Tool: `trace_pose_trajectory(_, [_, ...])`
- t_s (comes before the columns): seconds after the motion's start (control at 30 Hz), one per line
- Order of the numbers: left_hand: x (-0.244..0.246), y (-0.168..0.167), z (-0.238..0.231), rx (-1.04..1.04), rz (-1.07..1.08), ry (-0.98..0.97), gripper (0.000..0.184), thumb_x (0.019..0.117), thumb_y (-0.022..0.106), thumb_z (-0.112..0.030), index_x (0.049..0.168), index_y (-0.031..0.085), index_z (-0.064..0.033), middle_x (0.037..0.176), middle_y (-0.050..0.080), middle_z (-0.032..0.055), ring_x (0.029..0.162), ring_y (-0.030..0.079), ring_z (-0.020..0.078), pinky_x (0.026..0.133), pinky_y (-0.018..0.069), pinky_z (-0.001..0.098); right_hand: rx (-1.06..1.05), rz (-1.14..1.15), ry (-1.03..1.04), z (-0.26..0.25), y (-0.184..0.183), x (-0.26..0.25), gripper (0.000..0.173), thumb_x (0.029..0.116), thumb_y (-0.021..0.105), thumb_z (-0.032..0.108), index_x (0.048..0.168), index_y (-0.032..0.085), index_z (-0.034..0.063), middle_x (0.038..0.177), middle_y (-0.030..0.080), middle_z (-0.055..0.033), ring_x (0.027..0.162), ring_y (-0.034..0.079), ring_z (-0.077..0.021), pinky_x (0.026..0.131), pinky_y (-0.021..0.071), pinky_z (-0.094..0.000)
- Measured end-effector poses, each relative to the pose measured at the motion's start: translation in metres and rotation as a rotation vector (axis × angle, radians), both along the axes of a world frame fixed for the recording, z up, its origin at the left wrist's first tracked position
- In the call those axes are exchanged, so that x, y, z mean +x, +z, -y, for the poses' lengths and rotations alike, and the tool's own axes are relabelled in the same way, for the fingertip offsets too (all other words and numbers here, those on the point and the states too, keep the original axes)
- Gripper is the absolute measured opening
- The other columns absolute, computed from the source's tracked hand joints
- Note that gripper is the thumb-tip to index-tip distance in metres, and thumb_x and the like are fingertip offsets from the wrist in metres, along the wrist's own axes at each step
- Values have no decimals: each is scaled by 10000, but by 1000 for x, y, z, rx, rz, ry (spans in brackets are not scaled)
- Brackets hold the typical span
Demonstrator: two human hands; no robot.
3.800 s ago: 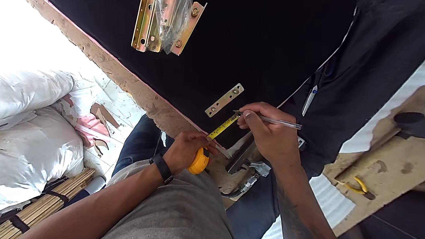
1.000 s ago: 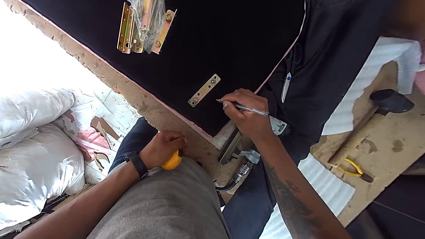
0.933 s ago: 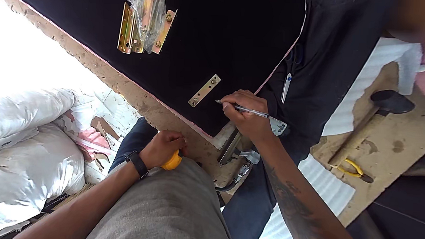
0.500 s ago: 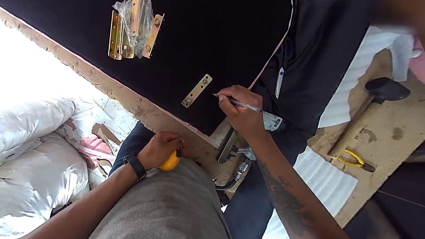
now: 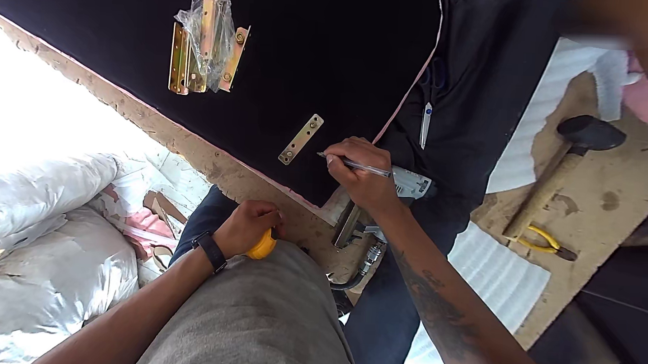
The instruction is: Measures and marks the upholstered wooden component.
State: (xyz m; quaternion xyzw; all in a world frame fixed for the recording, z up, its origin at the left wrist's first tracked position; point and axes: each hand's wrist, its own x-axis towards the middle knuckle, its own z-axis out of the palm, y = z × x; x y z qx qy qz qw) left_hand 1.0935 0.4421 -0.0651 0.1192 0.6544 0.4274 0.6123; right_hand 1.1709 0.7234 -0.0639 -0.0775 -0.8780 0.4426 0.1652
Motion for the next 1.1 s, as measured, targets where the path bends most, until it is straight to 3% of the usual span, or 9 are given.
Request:
trace_pose_trajectory(0.1, [1,-2,-1,1,-4,-8,323,1074,542,-310,920,775,-147,881,785,7,780,732,155,720,600,359,10,2,21,2,-1,-2,147,967,637,130,989,782,113,917,742,21,892,670,-105,839,533,-357])
trace_pose_trajectory(0.27, [-2,2,-2,-11,5,2,317,1080,532,-297,959,775,-132,888,785,22,776,733,165,721,604,362,-4,-29,3,-1,0,2,145,949,617,103,937,761,87,852,696,2,840,644,-122,747,543,-319])
trace_pose_trajectory(0.73, [3,6,-6,-24,-40,-30,322,1083,530,-294,935,768,-137,877,783,7,757,726,154,696,593,353,-9,-17,23,0,-2,-2,152,971,625,121,983,776,102,922,732,12,912,665,-118,832,539,-346])
trace_pose_trajectory(0.9, [5,4,-6,-26,-21,-38,309,1078,539,-295,945,769,-137,880,782,13,762,732,156,705,606,357,-12,-32,17,-2,-3,2,140,956,624,114,953,764,99,885,713,8,872,649,-122,774,532,-330])
trace_pose_trajectory(1.03, [5,6,-7,-36,-40,-43,315,1081,535,-292,939,771,-140,876,785,2,759,728,149,697,592,350,-9,-17,42,1,-2,-3,151,975,629,124,997,778,103,925,730,10,912,657,-120,839,522,-355])
trace_pose_trajectory(1.1, [7,4,-7,-36,-25,-42,307,1078,543,-294,946,770,-135,878,784,10,767,731,153,708,598,357,-4,-27,30,1,-3,-1,154,969,617,115,974,770,95,903,721,5,893,651,-125,810,521,-347])
